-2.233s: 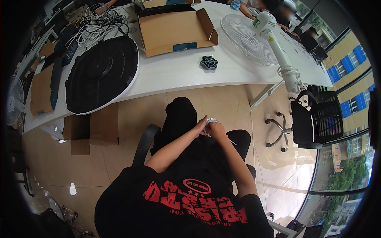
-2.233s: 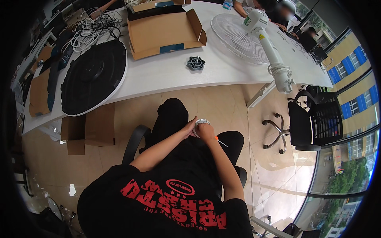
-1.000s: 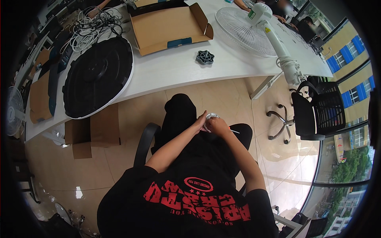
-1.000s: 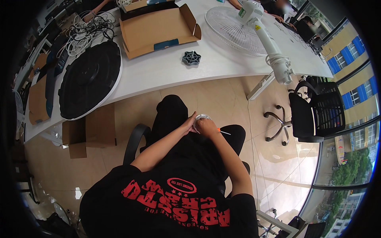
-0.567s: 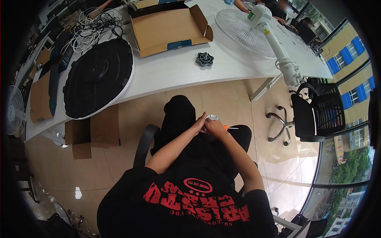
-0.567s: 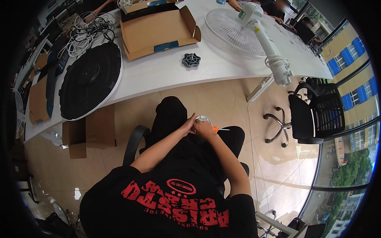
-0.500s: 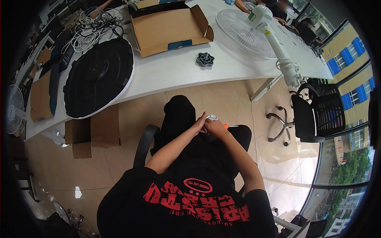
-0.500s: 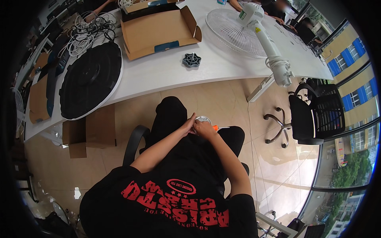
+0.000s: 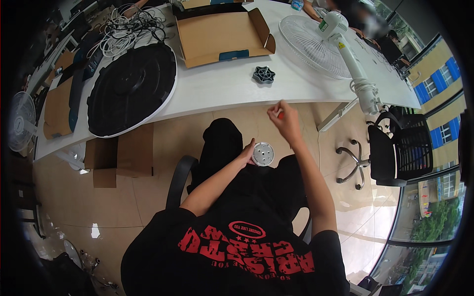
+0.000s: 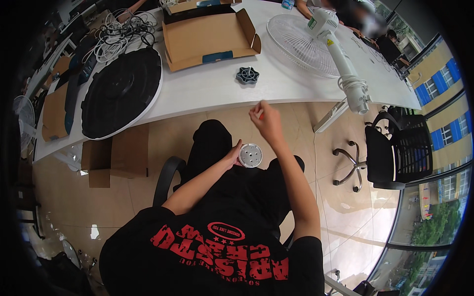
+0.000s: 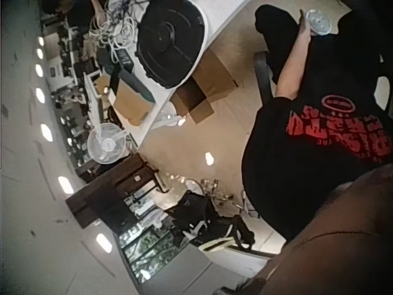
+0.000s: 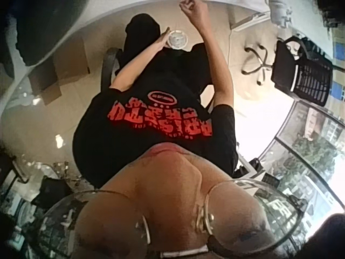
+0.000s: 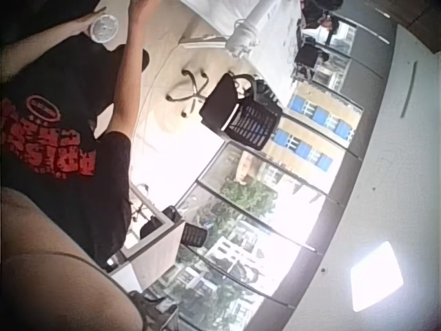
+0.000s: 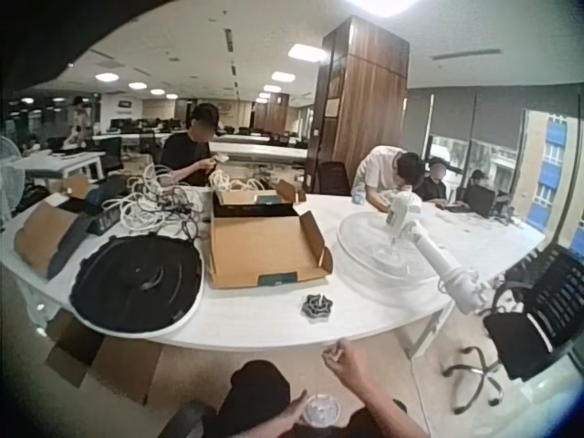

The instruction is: The recorder is disassembling the stand and base of a pedestal fan using a screwdriver.

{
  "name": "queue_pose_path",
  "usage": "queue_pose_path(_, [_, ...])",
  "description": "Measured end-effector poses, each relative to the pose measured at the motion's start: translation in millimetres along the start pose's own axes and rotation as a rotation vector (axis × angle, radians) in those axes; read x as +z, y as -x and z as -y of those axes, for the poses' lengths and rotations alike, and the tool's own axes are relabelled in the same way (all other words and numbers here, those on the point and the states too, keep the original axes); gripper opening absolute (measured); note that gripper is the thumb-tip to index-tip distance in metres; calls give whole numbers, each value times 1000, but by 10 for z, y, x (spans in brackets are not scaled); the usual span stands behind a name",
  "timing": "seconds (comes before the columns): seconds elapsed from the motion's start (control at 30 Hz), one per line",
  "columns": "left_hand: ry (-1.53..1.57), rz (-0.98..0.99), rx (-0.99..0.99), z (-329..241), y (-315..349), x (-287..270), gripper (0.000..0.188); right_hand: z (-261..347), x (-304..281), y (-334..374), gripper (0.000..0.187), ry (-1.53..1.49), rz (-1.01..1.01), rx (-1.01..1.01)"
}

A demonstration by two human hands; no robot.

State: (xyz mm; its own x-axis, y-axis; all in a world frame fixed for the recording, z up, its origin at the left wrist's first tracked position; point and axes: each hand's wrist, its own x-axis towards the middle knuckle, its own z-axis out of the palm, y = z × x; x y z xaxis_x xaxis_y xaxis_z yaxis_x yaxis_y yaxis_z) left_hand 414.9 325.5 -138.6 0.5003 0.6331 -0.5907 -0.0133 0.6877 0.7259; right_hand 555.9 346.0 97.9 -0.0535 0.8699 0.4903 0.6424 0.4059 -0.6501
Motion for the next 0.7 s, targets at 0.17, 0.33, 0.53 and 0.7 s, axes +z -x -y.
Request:
queue_pose_path(0.17, [5, -27, -9, -38, 92, -111, 77, 165, -91, -706, 23, 154, -77, 21])
queue_pose_path(0.33, [-8, -53, 94, -76, 254, -199, 62, 66, 15, -1023, 27, 318, -69, 32])
queue_pose_path(0.53, [-17, -101, 165, -25, 358, -378, 48, 62, 36, -1055, 26, 280, -89, 56])
queue_pose_path(0.7, [79, -197, 283, 33, 475, -420, 49, 330, -46, -632, 24, -82, -221, 120])
